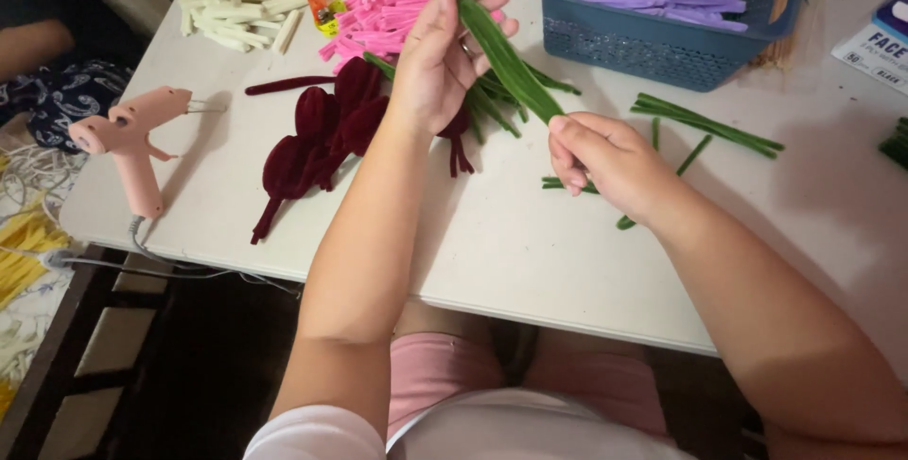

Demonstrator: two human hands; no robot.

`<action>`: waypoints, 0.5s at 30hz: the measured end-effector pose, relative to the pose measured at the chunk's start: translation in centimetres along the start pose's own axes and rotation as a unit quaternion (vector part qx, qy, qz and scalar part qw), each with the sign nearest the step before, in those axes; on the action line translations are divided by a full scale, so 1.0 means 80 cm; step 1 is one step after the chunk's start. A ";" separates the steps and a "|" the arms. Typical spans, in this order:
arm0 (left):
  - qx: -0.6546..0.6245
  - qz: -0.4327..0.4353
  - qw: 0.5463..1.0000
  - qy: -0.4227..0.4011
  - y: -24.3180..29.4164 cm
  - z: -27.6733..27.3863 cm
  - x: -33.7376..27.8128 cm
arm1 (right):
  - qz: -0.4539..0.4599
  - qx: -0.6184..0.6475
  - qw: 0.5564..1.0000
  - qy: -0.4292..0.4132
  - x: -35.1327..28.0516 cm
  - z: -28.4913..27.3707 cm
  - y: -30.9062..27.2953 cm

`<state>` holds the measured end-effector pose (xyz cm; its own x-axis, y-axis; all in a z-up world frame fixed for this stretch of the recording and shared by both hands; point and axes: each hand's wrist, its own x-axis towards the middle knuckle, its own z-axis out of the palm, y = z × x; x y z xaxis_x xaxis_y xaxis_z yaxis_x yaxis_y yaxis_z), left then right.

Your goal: The person is bending and twisting green pipe cleaners to create leaf shapes as part of an artificial flower arrangement.

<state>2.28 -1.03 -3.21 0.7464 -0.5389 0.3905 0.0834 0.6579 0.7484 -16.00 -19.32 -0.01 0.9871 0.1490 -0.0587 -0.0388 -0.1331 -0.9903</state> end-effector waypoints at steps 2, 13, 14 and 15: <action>0.003 0.011 1.000 0.001 0.003 0.006 -0.002 | -0.001 0.000 1.000 -0.003 0.000 0.001 0.000; 0.088 0.086 0.992 0.021 0.005 0.012 -0.001 | 0.005 -0.026 1.000 -0.002 0.003 -0.012 -0.004; 0.083 0.077 0.994 -0.005 0.010 0.013 -0.002 | 0.031 -0.064 0.997 -0.007 0.002 -0.018 -0.007; 0.078 0.069 0.994 -0.032 0.015 0.013 -0.003 | 0.057 -0.101 0.993 -0.012 0.001 -0.024 -0.009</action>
<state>1.52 -0.65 -1.84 0.7001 -0.4851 0.5240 -0.1229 0.6410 0.7576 -15.58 -21.08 0.97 0.9740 0.1445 -0.1747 -0.1160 -0.3443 -0.9317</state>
